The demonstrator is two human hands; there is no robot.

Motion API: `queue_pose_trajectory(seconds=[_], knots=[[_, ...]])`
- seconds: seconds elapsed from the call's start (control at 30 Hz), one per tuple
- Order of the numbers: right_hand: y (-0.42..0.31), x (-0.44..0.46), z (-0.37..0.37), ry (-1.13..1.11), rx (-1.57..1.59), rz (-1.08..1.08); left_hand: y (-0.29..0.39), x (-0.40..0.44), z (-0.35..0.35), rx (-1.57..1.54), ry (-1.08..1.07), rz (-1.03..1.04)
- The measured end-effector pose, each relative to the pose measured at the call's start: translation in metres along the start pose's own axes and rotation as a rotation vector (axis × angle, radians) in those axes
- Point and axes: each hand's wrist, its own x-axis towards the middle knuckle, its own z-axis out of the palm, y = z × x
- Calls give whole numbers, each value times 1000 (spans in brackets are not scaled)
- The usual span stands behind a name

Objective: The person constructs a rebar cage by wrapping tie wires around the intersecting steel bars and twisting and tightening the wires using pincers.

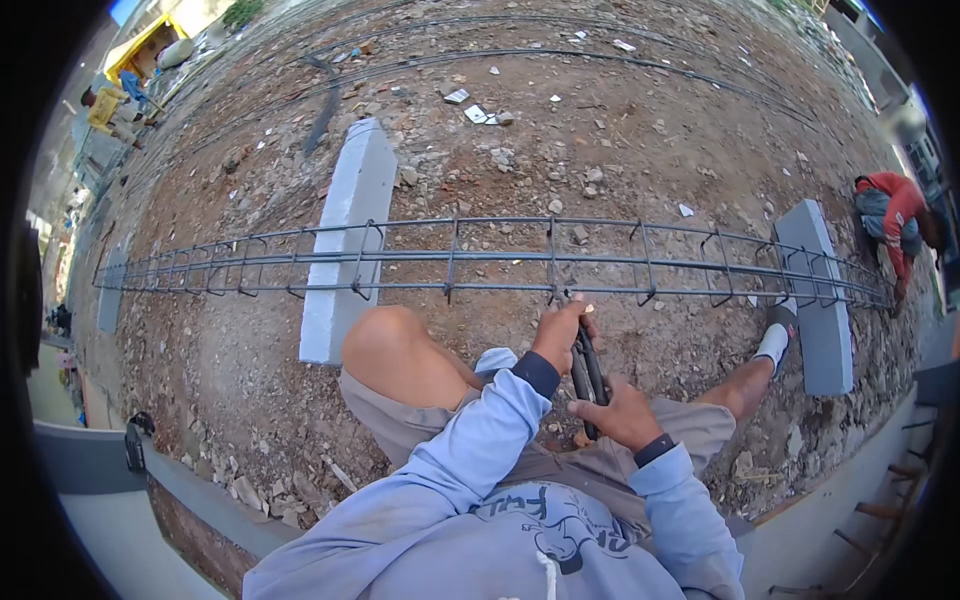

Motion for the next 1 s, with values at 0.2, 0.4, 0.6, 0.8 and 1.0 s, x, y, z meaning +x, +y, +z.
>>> queue_pose_trajectory(seconds=[0.2,0.4,0.6,0.8,1.0], knots=[[20,9,38,234,-253,7,5,-5,10,29,163,90],[10,9,-10,-398,935,197,18,-20,-3,247,66,199],[28,8,13,-215,726,62,6,-7,-29,711,146,315],[49,-13,5,-223,1056,183,-19,13,-24,1152,115,400],[91,9,9,131,1203,573,-19,9,11,1142,46,514]])
